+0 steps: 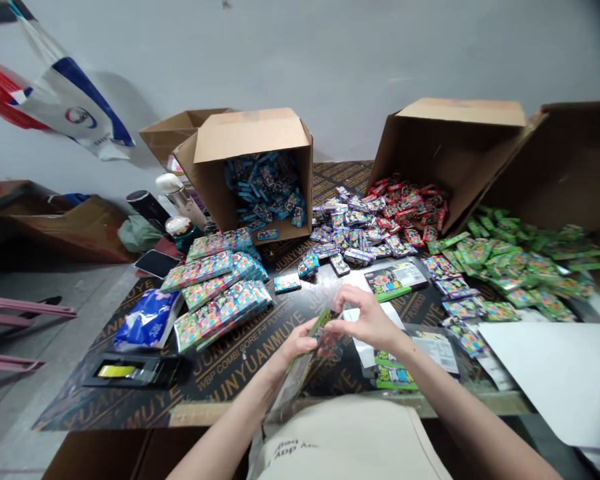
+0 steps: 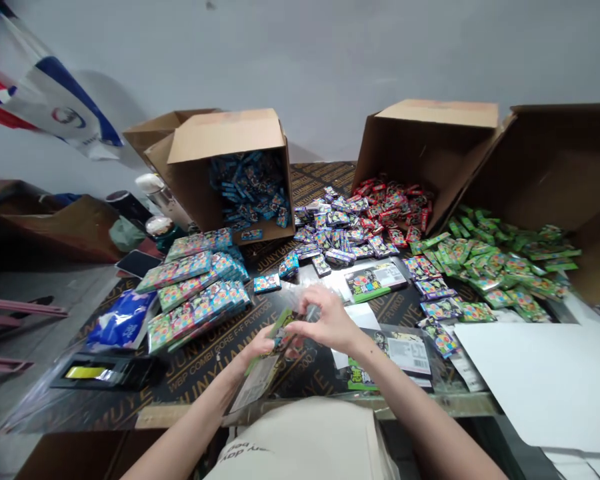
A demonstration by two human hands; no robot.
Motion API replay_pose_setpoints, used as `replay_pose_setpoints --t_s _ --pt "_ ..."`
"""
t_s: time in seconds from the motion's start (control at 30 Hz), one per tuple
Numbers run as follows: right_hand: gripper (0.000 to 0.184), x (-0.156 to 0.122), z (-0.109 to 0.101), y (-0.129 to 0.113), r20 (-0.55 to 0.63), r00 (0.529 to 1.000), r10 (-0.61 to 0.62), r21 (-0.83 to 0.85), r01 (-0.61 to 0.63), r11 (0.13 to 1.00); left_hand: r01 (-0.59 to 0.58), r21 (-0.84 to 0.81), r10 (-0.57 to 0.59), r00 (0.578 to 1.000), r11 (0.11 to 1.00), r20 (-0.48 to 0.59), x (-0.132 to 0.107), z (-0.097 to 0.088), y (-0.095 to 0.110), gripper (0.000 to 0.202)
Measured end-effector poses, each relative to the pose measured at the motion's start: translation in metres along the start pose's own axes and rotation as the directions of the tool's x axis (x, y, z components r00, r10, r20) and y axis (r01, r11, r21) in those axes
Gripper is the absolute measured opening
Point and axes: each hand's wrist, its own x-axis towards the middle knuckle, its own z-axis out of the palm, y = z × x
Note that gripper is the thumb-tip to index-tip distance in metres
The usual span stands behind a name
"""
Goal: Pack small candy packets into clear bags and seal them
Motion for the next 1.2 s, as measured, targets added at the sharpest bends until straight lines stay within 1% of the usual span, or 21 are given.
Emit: replay_pose_setpoints --t_s 0.07,0.13,0.23,0.27,0.33,0.4,0.43,0.47,0.5,0.53,0.57,0.63,0.7,0.8,0.87,0.9,0.97,1.03,1.07,1.13,1.2 --pt "0.024 0.000 -0.004 0.000 0.168 0.985 -0.031 -0.012 0.034 0.999 0.045 -0.135 -0.039 0.998 0.990 0.044 -0.005 0.000 0.007 0.064" --pt "0.026 0.001 -0.007 -0.001 0.315 0.947 -0.056 -0.014 0.064 0.998 0.071 -0.188 -0.067 0.997 0.980 0.028 -0.011 0.002 0.015 0.056" --pt "0.044 0.003 -0.007 -0.002 0.414 0.906 -0.085 0.040 0.075 0.996 0.109 -0.191 -0.119 0.992 0.975 -0.042 -0.018 0.008 0.023 0.044" --pt "0.051 0.004 -0.005 0.000 0.415 0.905 -0.093 0.072 0.070 0.995 0.125 -0.193 -0.141 0.987 0.973 -0.073 -0.019 0.009 0.025 0.040" --pt "0.057 0.005 0.001 0.007 0.320 0.944 -0.082 0.120 0.045 0.992 0.145 -0.212 -0.179 0.972 0.967 -0.152 -0.019 0.009 0.026 0.031" --pt "0.061 0.006 0.010 0.017 0.083 0.997 -0.004 0.159 -0.009 0.987 0.141 -0.255 -0.202 0.951 0.957 -0.234 -0.018 0.006 0.028 0.028" --pt "0.065 0.005 0.016 0.022 -0.046 0.997 0.064 0.201 -0.054 0.978 0.130 -0.281 -0.208 0.940 0.951 -0.269 -0.017 0.004 0.029 0.028" --pt "0.069 0.005 0.021 0.027 -0.129 0.981 0.143 0.265 -0.105 0.959 0.117 -0.302 -0.211 0.930 0.946 -0.300 -0.017 0.002 0.030 0.029" --pt "0.070 0.003 0.026 0.030 -0.141 0.965 0.219 0.348 -0.159 0.924 0.108 -0.313 -0.212 0.923 0.944 -0.321 -0.016 0.000 0.030 0.030" --pt "0.067 0.002 0.031 0.033 -0.083 0.958 0.273 0.441 -0.210 0.873 0.105 -0.313 -0.212 0.919 0.944 -0.332 -0.016 -0.002 0.030 0.030" --pt "0.060 0.000 0.036 0.035 0.016 0.956 0.293 0.521 -0.258 0.813 0.106 -0.307 -0.212 0.919 0.946 -0.334 -0.016 -0.004 0.030 0.029" --pt "0.044 -0.003 0.043 0.034 0.182 0.946 0.268 0.622 -0.322 0.714 0.119 -0.271 -0.205 0.926 0.955 -0.318 -0.016 -0.005 0.028 0.029" --pt "0.034 -0.003 0.046 0.033 0.186 0.944 0.272 0.658 -0.326 0.679 0.119 -0.197 -0.175 0.939 0.973 -0.296 -0.016 -0.005 0.025 0.031" --pt "0.027 0.002 0.047 0.031 0.082 0.935 0.344 0.631 -0.316 0.709 0.111 -0.025 -0.114 0.948 0.993 -0.298 -0.016 -0.007 0.023 0.033" --pt "0.028 0.005 0.047 0.031 0.060 0.927 0.369 0.627 -0.323 0.709 0.114 0.096 -0.075 0.937 0.989 -0.341 -0.016 -0.011 0.023 0.035" --pt "0.028 0.005 0.048 0.030 0.091 0.924 0.370 0.641 -0.339 0.689 0.110 0.146 -0.049 0.927 0.983 -0.372 -0.015 -0.014 0.024 0.036" --pt "0.034 0.002 0.052 0.030 0.245 0.911 0.331 0.668 -0.406 0.624 0.083 0.214 0.020 0.897 0.973 -0.441 -0.012 -0.021 0.027 0.038" --pt "0.043 -0.004 0.058 0.031 0.408 0.876 0.258 0.664 -0.479 0.574 0.044 0.249 0.089 0.863 0.968 -0.497 -0.008 -0.026 0.030 0.038" --pt "0.045 -0.008 0.061 0.032 0.453 0.859 0.239 0.654 -0.502 0.566 0.025 0.253 0.112 0.851 0.967 -0.513 -0.005 -0.028 0.030 0.037" --pt "0.040 -0.014 0.062 0.037 0.432 0.861 0.270 0.639 -0.503 0.581 0.002 0.218 0.110 0.859 0.976 -0.500 -0.002 -0.028 0.028 0.035" --pt "0.035 -0.018 0.058 0.044 0.359 0.875 0.325 0.625 -0.484 0.613 0.026 0.132 0.031 0.909 0.991 -0.415 -0.001 -0.026 0.022 0.034"
